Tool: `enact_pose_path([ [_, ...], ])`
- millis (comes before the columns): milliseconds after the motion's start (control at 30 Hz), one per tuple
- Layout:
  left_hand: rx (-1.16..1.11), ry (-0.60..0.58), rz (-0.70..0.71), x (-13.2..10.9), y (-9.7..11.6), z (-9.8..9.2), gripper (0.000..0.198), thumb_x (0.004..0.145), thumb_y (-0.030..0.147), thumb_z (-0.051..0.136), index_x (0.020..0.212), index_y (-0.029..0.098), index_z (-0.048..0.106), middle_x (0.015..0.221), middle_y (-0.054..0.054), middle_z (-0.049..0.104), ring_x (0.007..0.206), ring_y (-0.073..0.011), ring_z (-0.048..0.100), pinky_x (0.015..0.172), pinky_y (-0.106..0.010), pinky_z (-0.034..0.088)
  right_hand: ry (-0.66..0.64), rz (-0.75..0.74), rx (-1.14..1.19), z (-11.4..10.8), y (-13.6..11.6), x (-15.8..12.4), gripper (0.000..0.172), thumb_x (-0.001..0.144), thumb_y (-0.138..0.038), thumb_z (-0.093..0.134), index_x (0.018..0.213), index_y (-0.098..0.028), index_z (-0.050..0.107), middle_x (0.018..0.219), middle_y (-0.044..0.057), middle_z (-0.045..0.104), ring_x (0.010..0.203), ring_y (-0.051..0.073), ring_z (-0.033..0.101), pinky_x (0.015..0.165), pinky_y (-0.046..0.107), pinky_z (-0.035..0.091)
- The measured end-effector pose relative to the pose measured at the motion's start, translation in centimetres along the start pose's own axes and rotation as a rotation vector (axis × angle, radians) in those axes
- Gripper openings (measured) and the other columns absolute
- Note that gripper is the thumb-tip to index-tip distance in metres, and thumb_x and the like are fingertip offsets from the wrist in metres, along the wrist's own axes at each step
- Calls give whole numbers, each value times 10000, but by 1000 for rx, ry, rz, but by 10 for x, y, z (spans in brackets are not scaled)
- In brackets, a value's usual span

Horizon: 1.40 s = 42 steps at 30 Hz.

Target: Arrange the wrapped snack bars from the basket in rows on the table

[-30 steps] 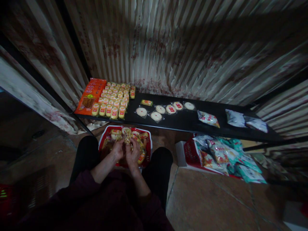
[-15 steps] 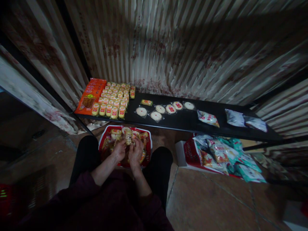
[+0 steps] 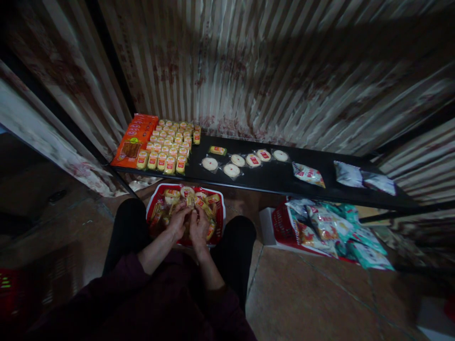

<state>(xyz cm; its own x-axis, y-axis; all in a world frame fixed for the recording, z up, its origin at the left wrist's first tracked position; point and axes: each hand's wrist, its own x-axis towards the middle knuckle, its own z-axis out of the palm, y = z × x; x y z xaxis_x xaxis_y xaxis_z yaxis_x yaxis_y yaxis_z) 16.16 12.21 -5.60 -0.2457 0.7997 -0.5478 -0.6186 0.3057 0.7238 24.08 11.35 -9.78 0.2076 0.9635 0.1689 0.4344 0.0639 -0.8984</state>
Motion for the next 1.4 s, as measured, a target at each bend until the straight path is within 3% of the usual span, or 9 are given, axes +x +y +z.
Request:
enact_pose_path([
  [200, 133, 14, 138, -1, -5, -2, 110, 698, 146, 609, 778, 221, 612, 865, 2, 661, 843, -138, 601, 830, -265, 441, -17, 49, 29, 5, 5, -1, 423, 860, -475, 480, 1140, -202, 641, 1026, 97, 709, 960, 241, 640, 867, 398, 492],
  [433, 268, -5, 324, 2, -14, -4, 233, 704, 42, 549, 837, 211, 642, 934, -39, 662, 914, -169, 598, 917, -312, 431, 33, 184, 160, 11, 19, 1, 417, 818, -451, 510, 1107, -184, 647, 1101, 111, 689, 1029, 237, 619, 943, 416, 456],
  [533, 296, 9, 392, 1, -15, -4, 322, 658, -1, 559, 883, 213, 645, 941, -45, 664, 942, -183, 601, 970, -341, 413, 48, 162, 186, 8, 16, 3, 446, 817, -428, 506, 1175, -183, 612, 1174, 110, 659, 1121, 233, 577, 991, 417, 422],
  [767, 408, 30, 439, -11, -17, -5, 347, 655, 11, 563, 911, 214, 681, 1066, -90, 682, 1188, -244, 534, 1109, -382, 303, -22, 150, 171, 3, 6, 5, 444, 838, -449, 470, 1153, -191, 647, 1162, 106, 671, 1131, 241, 578, 1042, 440, 384],
  [1100, 675, -48, 468, -12, -24, -2, 452, 783, 146, 417, 1185, 161, 625, 1260, -107, 621, 1250, -212, 509, 1111, -382, 347, -44, 193, 126, -3, -6, 11, 638, 802, -551, 460, 1267, -127, 566, 1244, 159, 623, 1190, 257, 558, 1031, 413, 406],
  [1233, 692, -39, 565, -5, -17, 4, 451, 798, 159, 399, 1196, 138, 611, 1314, -128, 574, 1255, -213, 498, 1119, -391, 333, -39, 176, 120, -6, -14, 21, 621, 809, -548, 461, 1271, -147, 563, 1247, 149, 624, 1168, 259, 575, 1000, 401, 433],
  [1400, 701, -39, 626, 6, 8, 21, 415, 815, 182, 409, 1175, 150, 612, 1247, -130, 589, 1182, -206, 535, 1069, -383, 387, -6, 117, 93, -8, -28, 49, 552, 796, -535, 499, 1184, -163, 625, 1218, 139, 637, 1126, 265, 584, 988, 411, 429],
])
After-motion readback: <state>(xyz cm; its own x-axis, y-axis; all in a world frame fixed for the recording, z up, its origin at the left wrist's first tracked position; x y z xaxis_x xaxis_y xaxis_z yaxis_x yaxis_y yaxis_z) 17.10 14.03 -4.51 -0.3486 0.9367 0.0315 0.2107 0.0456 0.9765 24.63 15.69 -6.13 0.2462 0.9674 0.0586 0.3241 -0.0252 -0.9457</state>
